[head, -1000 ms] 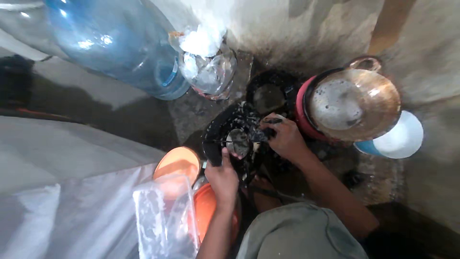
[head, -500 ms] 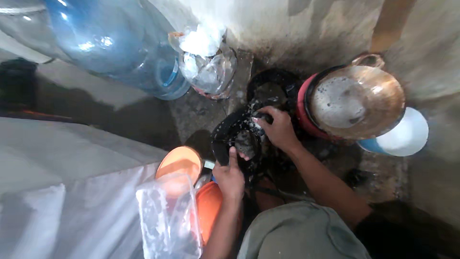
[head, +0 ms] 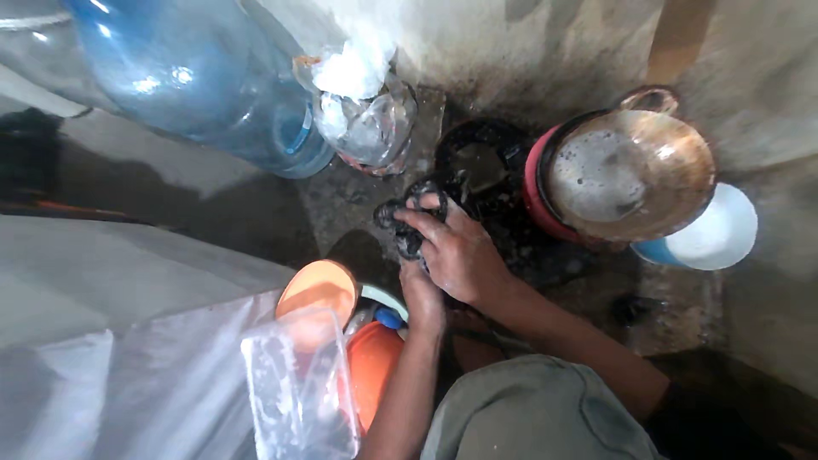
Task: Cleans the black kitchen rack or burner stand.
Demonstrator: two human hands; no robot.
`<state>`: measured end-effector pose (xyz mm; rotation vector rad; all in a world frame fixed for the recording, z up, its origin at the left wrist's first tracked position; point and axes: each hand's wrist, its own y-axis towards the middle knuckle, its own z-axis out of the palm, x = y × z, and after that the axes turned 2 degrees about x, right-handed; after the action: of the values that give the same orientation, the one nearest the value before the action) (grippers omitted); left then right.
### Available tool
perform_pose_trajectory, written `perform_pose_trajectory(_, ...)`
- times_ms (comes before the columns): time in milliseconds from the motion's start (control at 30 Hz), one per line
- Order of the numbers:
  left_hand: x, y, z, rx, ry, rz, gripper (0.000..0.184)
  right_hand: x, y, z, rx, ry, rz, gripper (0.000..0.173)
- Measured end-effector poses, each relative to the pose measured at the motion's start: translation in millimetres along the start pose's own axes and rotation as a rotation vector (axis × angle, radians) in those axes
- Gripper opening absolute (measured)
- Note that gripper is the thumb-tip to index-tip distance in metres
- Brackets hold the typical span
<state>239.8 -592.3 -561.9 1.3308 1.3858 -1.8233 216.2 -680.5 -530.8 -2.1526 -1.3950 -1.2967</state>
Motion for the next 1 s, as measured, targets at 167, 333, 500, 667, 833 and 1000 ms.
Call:
perform_pose_trajectory(167,-15.0,5.4,2.5,0.065,-0.400,-0.094,0.047,-4.3,-26.5,-6.5,0.085,-0.032,0.011,0.038)
perform_pose_trajectory(333,-16.2,10.6,-2.9,0.195,-0.626,-0.101,0.061,-10.0,-41.4,-10.4,0.218,-0.034,-0.015,0.029)
perform_pose_trajectory(500,-4.2,3.9,13.3,0.247,-0.386,0.031,0.064,-11.3,-11.9,5.4,-0.048,-0.174,-0.025,0.043)
perform_pose_trajectory(667,-25.5,12.8,4.7,0.265,-0.424,-0.054,0.076,-16.3,-46.0,1.3,0.072,-0.191,-0.039,0.038)
perform_pose_trajectory(833,-18.0,8.2,10.2,0.244,-0.206,-0.007,0.078,-13.8,-42.5,-6.3,0.106,-0.037,0.146,0.051)
perform_pose_trajectory(1000,-1.8,11.5,13.6,0.078,0.160,0.102,0.074,-46.1,-35.6,28.0,-0.106,0.082,0.124,0.062)
